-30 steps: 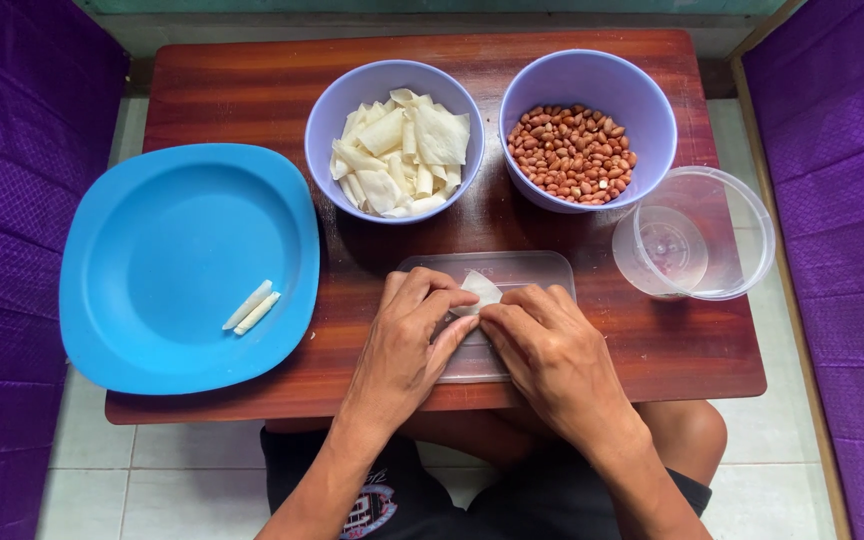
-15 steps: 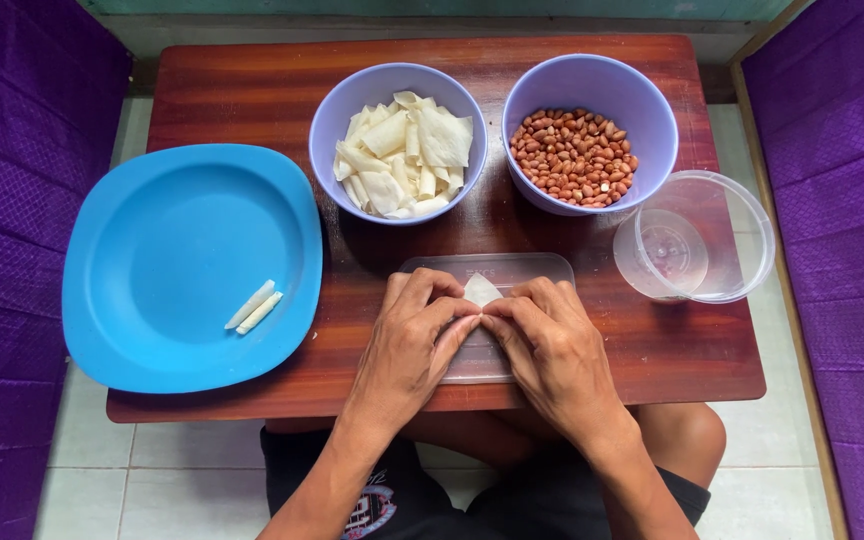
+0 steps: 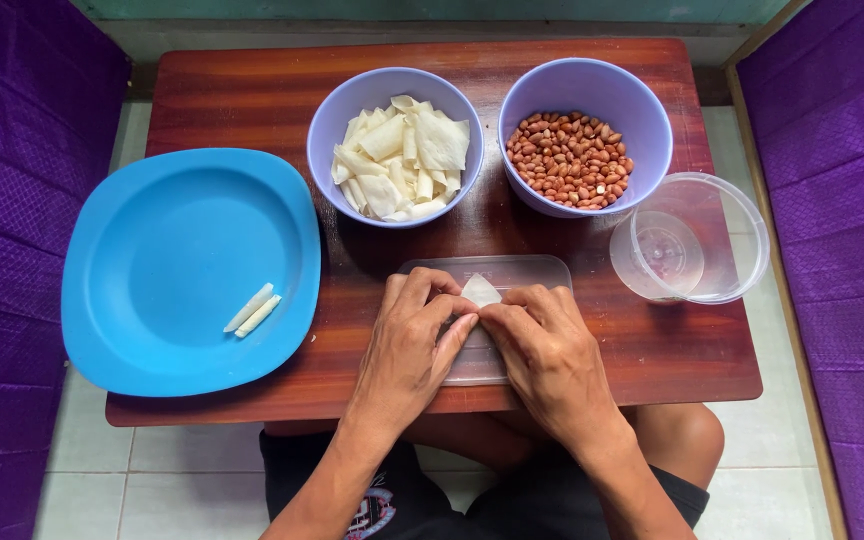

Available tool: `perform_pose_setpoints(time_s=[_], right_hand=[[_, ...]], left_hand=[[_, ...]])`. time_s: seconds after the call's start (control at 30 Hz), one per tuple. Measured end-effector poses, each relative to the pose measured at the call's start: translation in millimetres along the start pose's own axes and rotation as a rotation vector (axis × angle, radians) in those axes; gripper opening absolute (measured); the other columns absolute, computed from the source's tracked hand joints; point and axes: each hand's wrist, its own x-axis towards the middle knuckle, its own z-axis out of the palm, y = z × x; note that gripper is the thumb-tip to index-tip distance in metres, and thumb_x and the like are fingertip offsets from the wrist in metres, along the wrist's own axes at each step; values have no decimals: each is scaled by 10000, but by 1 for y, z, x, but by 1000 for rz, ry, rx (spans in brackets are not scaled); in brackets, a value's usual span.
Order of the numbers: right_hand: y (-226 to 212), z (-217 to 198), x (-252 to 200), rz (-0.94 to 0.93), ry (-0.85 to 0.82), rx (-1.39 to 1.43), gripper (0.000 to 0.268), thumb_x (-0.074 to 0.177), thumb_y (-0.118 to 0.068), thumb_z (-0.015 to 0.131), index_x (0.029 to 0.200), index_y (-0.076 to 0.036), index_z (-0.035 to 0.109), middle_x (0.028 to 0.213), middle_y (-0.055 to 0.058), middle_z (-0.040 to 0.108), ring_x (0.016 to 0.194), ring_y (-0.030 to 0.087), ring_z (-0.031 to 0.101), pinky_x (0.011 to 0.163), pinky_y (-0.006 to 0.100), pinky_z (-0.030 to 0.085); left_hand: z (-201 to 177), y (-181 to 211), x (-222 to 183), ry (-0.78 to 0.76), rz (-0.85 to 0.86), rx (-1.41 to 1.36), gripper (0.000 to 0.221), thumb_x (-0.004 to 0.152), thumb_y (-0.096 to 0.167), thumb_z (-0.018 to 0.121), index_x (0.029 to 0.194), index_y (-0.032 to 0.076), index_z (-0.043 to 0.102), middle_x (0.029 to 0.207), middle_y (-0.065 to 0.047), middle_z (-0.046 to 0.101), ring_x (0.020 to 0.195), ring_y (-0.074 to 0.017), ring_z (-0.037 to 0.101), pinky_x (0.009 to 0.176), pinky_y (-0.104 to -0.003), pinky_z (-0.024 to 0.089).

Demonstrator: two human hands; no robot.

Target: The person is manually wrapping peanuts and sliced ingredients into small square wrappers to create individual food rolls.

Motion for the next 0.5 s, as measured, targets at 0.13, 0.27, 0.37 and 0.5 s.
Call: perform_pose_setpoints(time_s=[0.13,0.27,0.37,0.5], right_hand=[[1,1,1,-3,-9,-52,47,989,-183,685,986,-194,731,918,5,615,823,227,606,715,363,570],[-1,-2,4,18,-32,-37,67,1001,-202,672,973,-181,729,904,9,616,828,235,612,685,370,574],[-1,-6,5,61,-69,24,52,978,-194,689,946,-170,722,890,14,626,827,246,622,676,379,573],[3,-10,8,107,-103,131,37,937,-163,724,902,-155,731,854,35,645,797,262,633,679,379,566]], left_hand=[[0,1,-1,10,-1,-1,104,973,201,680,979,111,731,1025,-42,577,1011,-243,580,874,-368,527],[0,-1,-2,13,2,-3,106,965,206,691,955,109,733,1034,-45,581,1012,-245,581,871,-365,527],[1,-4,-2,10,14,4,115,961,222,699,941,114,733,1046,-40,582,1015,-242,576,876,-365,525],[1,-6,-3,-10,46,17,113,963,236,697,943,133,739,1090,-33,583,1040,-248,567,899,-372,524]])
